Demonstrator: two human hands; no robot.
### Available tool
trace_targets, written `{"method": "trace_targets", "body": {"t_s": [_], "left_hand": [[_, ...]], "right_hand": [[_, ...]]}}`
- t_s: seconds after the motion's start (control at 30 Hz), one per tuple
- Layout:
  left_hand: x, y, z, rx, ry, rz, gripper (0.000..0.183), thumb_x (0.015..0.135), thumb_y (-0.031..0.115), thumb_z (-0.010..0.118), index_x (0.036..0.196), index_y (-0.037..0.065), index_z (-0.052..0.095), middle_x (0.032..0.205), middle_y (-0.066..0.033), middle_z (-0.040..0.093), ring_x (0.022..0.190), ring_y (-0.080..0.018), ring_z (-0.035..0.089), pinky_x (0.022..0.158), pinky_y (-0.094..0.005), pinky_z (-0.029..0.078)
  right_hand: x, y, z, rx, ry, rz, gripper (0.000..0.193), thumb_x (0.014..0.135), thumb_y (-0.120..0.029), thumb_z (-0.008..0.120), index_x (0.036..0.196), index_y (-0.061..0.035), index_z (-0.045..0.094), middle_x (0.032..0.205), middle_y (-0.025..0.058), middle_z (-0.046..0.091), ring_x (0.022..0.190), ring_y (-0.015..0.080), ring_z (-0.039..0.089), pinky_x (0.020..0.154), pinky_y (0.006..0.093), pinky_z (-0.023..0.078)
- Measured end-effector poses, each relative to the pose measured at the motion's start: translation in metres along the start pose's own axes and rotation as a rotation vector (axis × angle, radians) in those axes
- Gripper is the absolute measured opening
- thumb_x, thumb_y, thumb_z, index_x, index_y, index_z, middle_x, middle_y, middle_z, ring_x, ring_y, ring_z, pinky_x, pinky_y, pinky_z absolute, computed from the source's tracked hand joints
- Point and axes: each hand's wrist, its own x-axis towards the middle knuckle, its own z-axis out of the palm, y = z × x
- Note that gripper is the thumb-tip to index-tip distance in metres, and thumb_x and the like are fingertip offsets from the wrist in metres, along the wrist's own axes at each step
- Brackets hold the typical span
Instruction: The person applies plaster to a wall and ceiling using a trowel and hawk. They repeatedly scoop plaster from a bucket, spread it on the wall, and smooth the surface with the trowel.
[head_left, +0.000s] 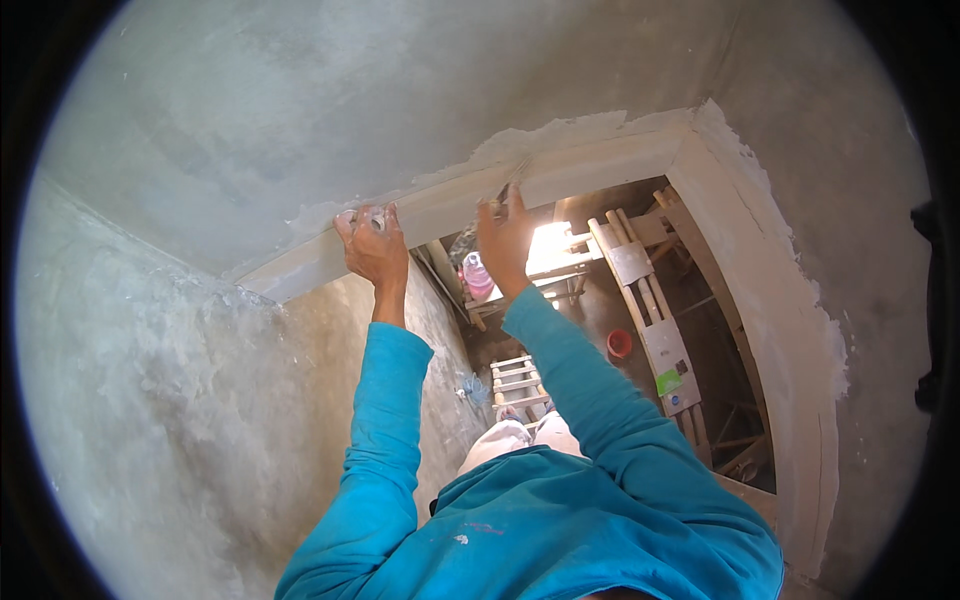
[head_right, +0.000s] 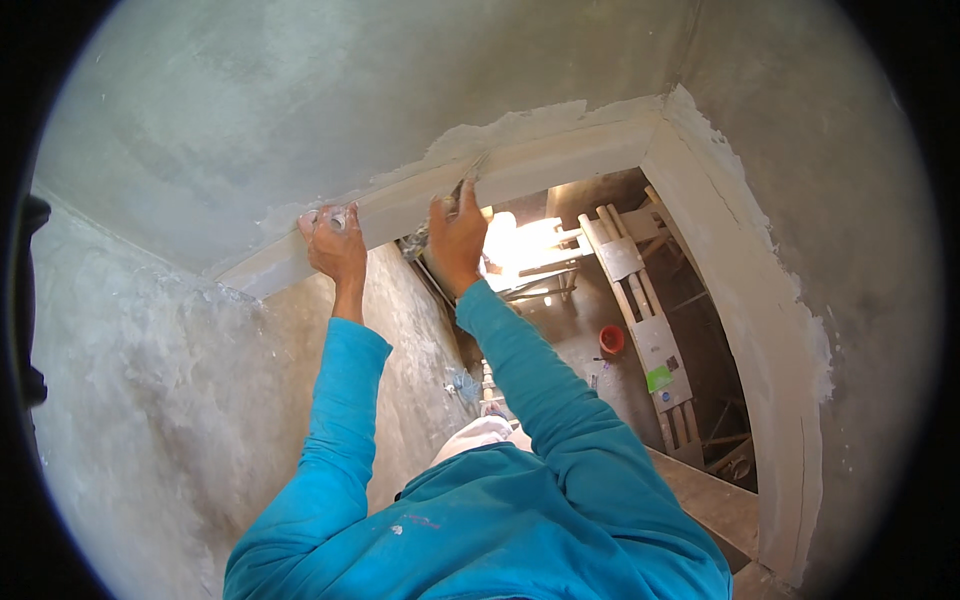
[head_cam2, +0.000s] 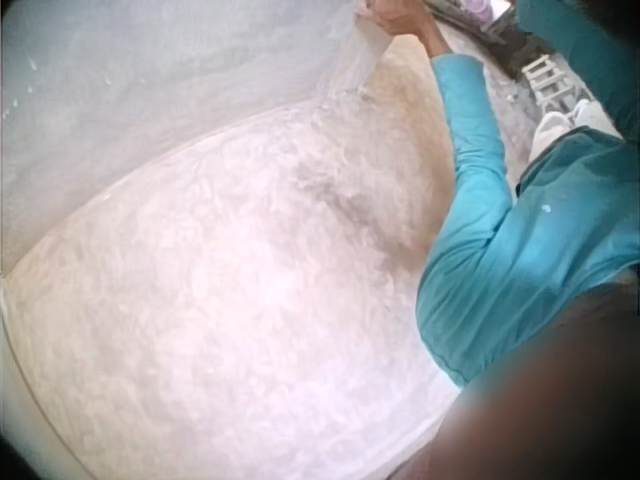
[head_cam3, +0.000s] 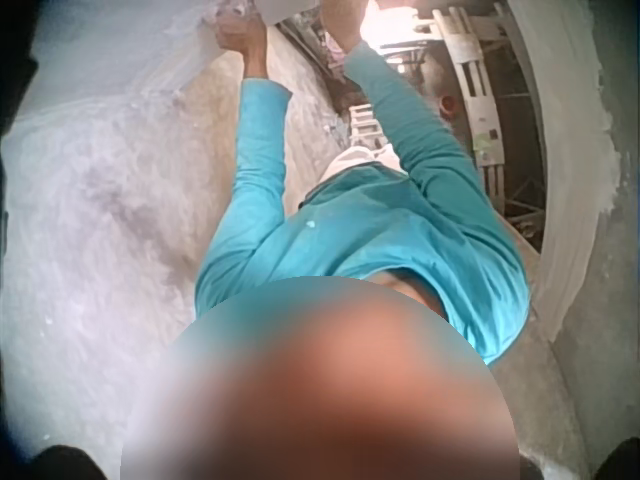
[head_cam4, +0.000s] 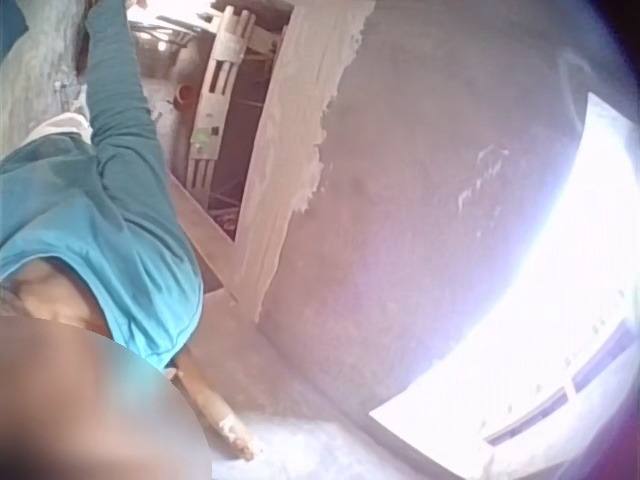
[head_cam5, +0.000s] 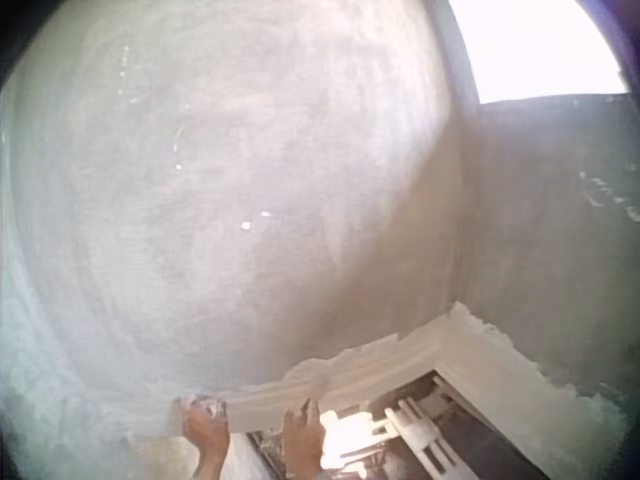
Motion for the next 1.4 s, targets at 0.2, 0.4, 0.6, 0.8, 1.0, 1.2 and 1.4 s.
{"method": "trace_targets", "body": {"t_s": [0.2, 0.4, 0.6, 0.8, 1.0, 1.2, 1.4], "left_hand": [[0.0, -0.001, -0.001, 0.02, 0.006, 0.02, 0.027, 0.084, 0.029, 0.078, 0.099, 0.008, 0.073, 0.116, -0.0143, 0.06, 0.102, -0.035, 0.064, 0.08, -0.0473, 0.052], [0.0, -0.002, -0.001, -0.029, 0.008, 0.017, 0.026, 0.083, 0.03, 0.079, 0.097, 0.008, 0.073, 0.114, -0.0138, 0.062, 0.103, -0.0347, 0.063, 0.081, -0.0465, 0.052], [0.001, -0.004, 0.002, -0.014, 0.037, 0.032, 0.027, 0.081, 0.031, 0.08, 0.095, 0.009, 0.074, 0.108, -0.0135, 0.066, 0.106, -0.0344, 0.062, 0.083, -0.0465, 0.052], [0.0, -0.003, 0.001, -0.046, 0.032, 0.032, 0.026, 0.082, 0.029, 0.08, 0.094, 0.008, 0.073, 0.111, -0.0142, 0.063, 0.104, -0.0347, 0.062, 0.081, -0.0468, 0.052], [0.0, 0.0, -0.004, -0.022, 0.008, 0.018, 0.024, 0.083, 0.028, 0.079, 0.094, 0.008, 0.071, 0.113, -0.0136, 0.06, 0.1, -0.0344, 0.063, 0.079, -0.0463, 0.052], [0.001, -0.004, -0.003, -0.022, 0.011, 0.042, 0.026, 0.083, 0.029, 0.08, 0.094, 0.008, 0.071, 0.112, -0.0131, 0.059, 0.1, -0.0343, 0.063, 0.078, -0.0465, 0.052], [0.002, -0.005, -0.004, -0.053, -0.01, 0.012, 0.026, 0.082, 0.029, 0.081, 0.094, 0.007, 0.071, 0.113, -0.0116, 0.059, 0.098, -0.0331, 0.063, 0.077, -0.0457, 0.052]], "right_hand": [[-0.023, -0.01, 0.033, -0.07, 0.001, -0.122, 0.064, 0.093, -0.02, 0.065, 0.14, 0.0172, 0.043, 0.086, 0.0191, 0.07, 0.073, 0.0221, 0.067, 0.068, 0.0336, 0.053], [-0.041, -0.023, 0.037, -0.056, -0.207, 0.049, 0.064, 0.09, -0.018, 0.066, 0.141, 0.014, 0.045, 0.085, 0.0198, 0.07, 0.07, 0.0236, 0.067, 0.066, 0.0351, 0.053], [-0.042, -0.022, 0.012, -0.055, -0.241, -0.045, 0.06, 0.089, -0.02, 0.069, 0.14, 0.0066, 0.051, 0.094, 0.0184, 0.072, 0.074, 0.0235, 0.067, 0.071, 0.0353, 0.054], [-0.016, -0.016, -0.012, -0.008, -0.021, 0.049, 0.06, 0.09, -0.021, 0.07, 0.141, 0.004, 0.051, 0.098, 0.0144, 0.072, 0.075, 0.0217, 0.066, 0.071, 0.0362, 0.054], [-0.035, -0.025, 0.021, -0.045, -0.258, 0.029, 0.061, 0.089, -0.022, 0.07, 0.142, 0.0014, 0.052, 0.087, 0.0145, 0.069, 0.078, 0.0208, 0.065, 0.072, 0.0364, 0.052], [-0.054, -0.025, 0.004, 0.033, -0.537, -0.011, 0.055, 0.09, -0.017, 0.071, 0.142, -0.0047, 0.056, 0.086, 0.0095, 0.069, 0.075, 0.0146, 0.062, 0.07, 0.0322, 0.052], [-0.022, 0.007, -0.043, -0.056, -0.091, -0.037, 0.051, 0.092, -0.012, 0.068, 0.14, -0.0019, 0.054, 0.098, 0.0086, 0.07, 0.071, 0.0134, 0.063, 0.065, 0.0294, 0.052]]}}
